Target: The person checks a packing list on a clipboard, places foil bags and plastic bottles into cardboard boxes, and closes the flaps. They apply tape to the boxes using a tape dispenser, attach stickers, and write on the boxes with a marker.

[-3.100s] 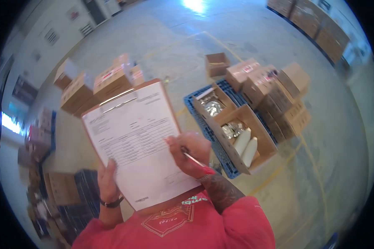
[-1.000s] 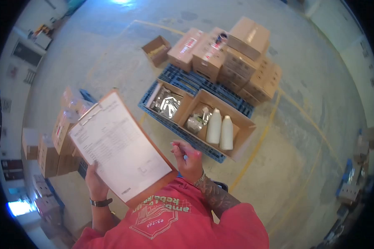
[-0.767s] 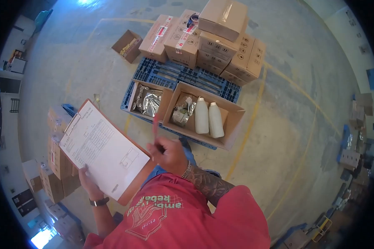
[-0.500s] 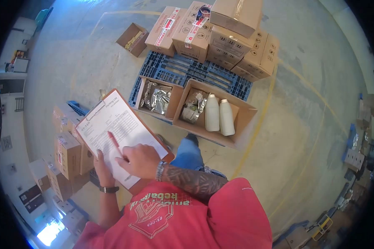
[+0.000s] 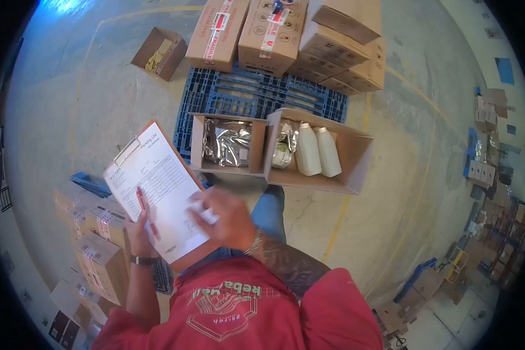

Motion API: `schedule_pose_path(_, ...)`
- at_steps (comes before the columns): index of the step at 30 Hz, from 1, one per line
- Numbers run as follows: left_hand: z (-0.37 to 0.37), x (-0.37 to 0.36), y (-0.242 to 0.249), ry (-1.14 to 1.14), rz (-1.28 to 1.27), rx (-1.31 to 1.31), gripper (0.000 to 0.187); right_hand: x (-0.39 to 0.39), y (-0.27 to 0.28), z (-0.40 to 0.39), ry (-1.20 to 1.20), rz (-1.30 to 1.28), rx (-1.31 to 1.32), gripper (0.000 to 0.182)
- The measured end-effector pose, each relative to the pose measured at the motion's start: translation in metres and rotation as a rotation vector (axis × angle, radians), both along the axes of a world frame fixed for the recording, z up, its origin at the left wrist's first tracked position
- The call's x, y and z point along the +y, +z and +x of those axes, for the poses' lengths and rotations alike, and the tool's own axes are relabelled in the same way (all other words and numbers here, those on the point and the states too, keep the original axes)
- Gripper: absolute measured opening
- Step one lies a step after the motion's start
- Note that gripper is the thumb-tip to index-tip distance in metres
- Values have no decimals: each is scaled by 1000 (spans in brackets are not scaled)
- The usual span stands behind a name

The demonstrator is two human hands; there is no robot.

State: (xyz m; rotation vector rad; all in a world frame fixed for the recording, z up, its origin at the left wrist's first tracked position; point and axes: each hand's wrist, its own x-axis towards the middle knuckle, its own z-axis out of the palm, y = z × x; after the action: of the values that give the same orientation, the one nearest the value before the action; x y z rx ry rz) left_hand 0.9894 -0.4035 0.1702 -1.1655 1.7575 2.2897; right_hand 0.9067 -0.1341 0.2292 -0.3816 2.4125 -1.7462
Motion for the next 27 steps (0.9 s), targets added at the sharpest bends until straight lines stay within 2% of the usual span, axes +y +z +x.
schedule_pose_path(3, -18, -49, -6, -88, -97, -68, 55, 5, -55, -18, -311, 142, -286, 20)
schedule_pose_path(5, -33, -75, -23, -69, -128, -137, 54, 13, -116, -26, -371, 245, -411, 24)
schedule_pose_path(6, -39, -80, -32, -67, -167, -114, 53, 14, -145, -27, -369, 248, -422, 24)
schedule_pose_path(8, -38, -93, -52, -66, -169, -112, 52, 15, -206, -22, -245, 481, -617, 29)
schedule_pose_path(9, -38, -99, -64, -68, -167, -112, 51, 12, -241, -23, -249, 480, -632, 29)
schedule_pose_path(13, -34, -102, -95, -46, -167, -198, 51, -8, -354, -27, -47, 730, -474, 43)
schedule_pose_path(16, -31, -98, -104, -51, -184, -261, 55, -12, -427, -35, -114, 624, -575, 51)
schedule_pose_path(17, -31, -99, -109, -56, -191, -285, 55, -12, -429, -39, -108, 618, -599, 51)
schedule_pose_path(19, -28, -102, -108, -70, -236, -398, 55, -10, -411, -42, -478, 744, -1036, 61)
schedule_pose_path(21, -31, -99, -104, -78, -251, -428, 55, 10, -417, -5, -838, 619, -504, 67)
schedule_pose_path(23, -41, -91, -107, -85, -253, -418, 55, 23, -415, 6, -845, 540, -433, 69)
schedule_pose_path(25, -42, -85, -105, -74, -217, -397, 56, 27, -408, 12, -686, 645, -366, 71)
schedule_pose_path(27, -40, -86, -107, -106, -252, -419, 57, 13, -409, 3, -712, 587, -452, 78)
